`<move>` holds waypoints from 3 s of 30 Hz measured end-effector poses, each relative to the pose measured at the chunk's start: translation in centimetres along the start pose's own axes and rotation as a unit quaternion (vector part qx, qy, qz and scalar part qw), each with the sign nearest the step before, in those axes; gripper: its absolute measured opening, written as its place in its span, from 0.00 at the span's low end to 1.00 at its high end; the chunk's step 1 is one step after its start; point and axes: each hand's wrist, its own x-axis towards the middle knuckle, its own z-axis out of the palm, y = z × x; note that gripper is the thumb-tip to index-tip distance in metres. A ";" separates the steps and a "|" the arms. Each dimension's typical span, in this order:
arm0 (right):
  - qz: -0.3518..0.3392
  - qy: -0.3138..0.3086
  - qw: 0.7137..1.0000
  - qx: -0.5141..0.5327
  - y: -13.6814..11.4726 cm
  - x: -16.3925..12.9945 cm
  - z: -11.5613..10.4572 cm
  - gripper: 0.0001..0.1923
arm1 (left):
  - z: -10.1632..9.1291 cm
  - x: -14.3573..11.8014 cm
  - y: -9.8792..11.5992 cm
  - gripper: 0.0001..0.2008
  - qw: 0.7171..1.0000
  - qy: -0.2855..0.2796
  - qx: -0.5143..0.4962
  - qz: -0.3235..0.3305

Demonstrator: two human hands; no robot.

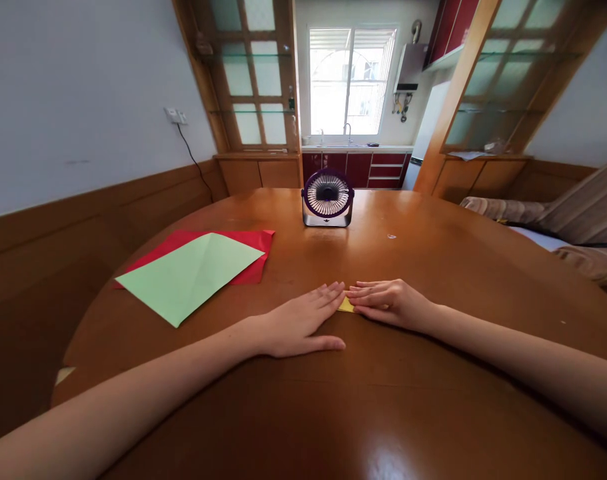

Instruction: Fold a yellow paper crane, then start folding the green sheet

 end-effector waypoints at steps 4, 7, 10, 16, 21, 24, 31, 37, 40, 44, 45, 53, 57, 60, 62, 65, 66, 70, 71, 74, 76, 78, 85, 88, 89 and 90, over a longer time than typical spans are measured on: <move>0.061 -0.004 0.993 0.098 0.5 -0.2 -0.3 0.15 | -0.4 -0.2 -0.1 0.46 0.999 -0.045 0.017 -0.002; 0.124 0.020 0.977 0.175 0.8 -0.3 -0.5 0.13 | -0.4 -0.2 -0.3 0.47 0.999 -0.044 0.019 0.008; 0.126 0.028 0.976 0.173 0.8 -0.3 -0.4 0.12 | -0.2 -0.2 -0.5 0.45 0.999 -0.023 0.018 0.036; 0.071 0.009 0.991 0.117 0.4 -0.3 -0.5 0.11 | 0.0 -0.3 -0.9 0.40 0.998 0.013 -0.002 0.058; 0.063 -0.009 0.992 0.108 0.3 -0.3 -0.7 0.12 | 0.0 -0.3 -0.9 0.37 0.998 0.023 -0.019 0.058; 0.051 -0.014 0.993 0.103 0.5 -0.4 -0.7 0.12 | -0.1 -0.3 -0.9 0.37 0.998 0.021 -0.023 0.052; 0.042 -0.036 0.994 0.097 0.7 -0.5 -0.8 0.12 | -0.5 -0.5 -0.9 0.31 0.999 0.005 -0.038 0.021; 0.078 -0.030 0.987 0.134 0.6 -0.6 -1.0 0.18 | -0.2 -0.5 -1.3 0.26 0.998 0.037 -0.044 0.037; 0.123 0.021 0.974 0.192 0.6 -0.3 -1.1 0.14 | 0.0 -0.5 -1.6 0.20 0.995 0.071 -0.056 0.039; 0.155 0.059 0.973 0.159 0.5 0.1 -1.2 0.12 | -0.1 -0.4 -2.2 0.15 0.991 0.106 -0.070 0.033; 0.150 0.051 0.977 0.140 0.4 0.2 -1.2 0.11 | -0.1 -0.4 -2.3 0.14 0.992 0.107 -0.064 0.036; -0.017 0.013 0.998 -0.051 -0.2 0.0 -1.0 0.11 | -0.1 0.0 -1.2 0.13 0.985 0.140 0.073 0.074; -0.065 -0.005 0.992 -0.107 -0.2 -0.1 -0.8 0.13 | 0.2 0.1 -0.3 0.14 0.982 0.140 0.109 0.069; -0.084 -0.020 0.988 -0.126 -0.2 -0.1 -0.8 0.14 | 0.3 0.1 -0.2 0.16 0.980 0.124 0.134 0.079; -0.089 -0.026 0.986 -0.136 -0.3 0.0 -0.9 0.14 | 0.5 0.0 -0.3 0.18 0.978 0.119 0.149 0.080; -0.091 -0.042 0.983 -0.154 -0.4 0.0 -1.1 0.15 | 0.6 0.0 -0.5 0.19 0.978 0.130 0.147 0.074; -0.092 -0.049 0.981 -0.163 -0.4 0.0 -1.2 0.15 | 0.7 0.0 -0.5 0.19 0.978 0.135 0.139 0.073; -0.098 -0.073 0.972 -0.202 -0.4 0.0 -1.4 0.16 | 0.7 0.0 -0.4 0.18 0.980 0.150 0.109 0.077; -0.099 -0.076 0.970 -0.208 -0.3 0.0 -1.4 0.16 | 0.7 0.1 -0.4 0.17 0.980 0.150 0.107 0.079; -0.103 -0.071 0.968 -0.216 -0.2 0.0 -1.3 0.16 | 0.7 0.1 -0.4 0.17 0.980 0.145 0.107 0.083; -0.104 -0.067 0.968 -0.216 -0.2 0.0 -1.2 0.16 | 0.7 0.1 -0.5 0.17 0.981 0.141 0.107 0.079; -0.105 -0.061 0.969 -0.214 -0.1 -0.1 -1.2 0.16 | 0.7 0.1 -0.5 0.17 0.981 0.140 0.108 0.074; -0.090 -0.042 0.979 -0.176 0.1 -0.2 -1.1 0.16 | 0.7 0.0 -0.6 0.16 0.981 0.149 0.098 0.081; -0.088 -0.038 0.980 -0.172 0.2 -0.3 -1.1 0.16 | 0.6 -0.1 -0.7 0.17 0.986 0.128 0.082 0.062; -0.089 -0.037 0.980 -0.173 0.2 -0.3 -1.1 0.16 | 0.5 -0.2 -0.7 0.17 0.988 0.122 0.077 0.057; -0.090 -0.038 0.980 -0.174 0.2 -0.3 -1.1 0.16 | 0.5 -0.2 -0.6 0.17 0.989 0.119 0.073 0.053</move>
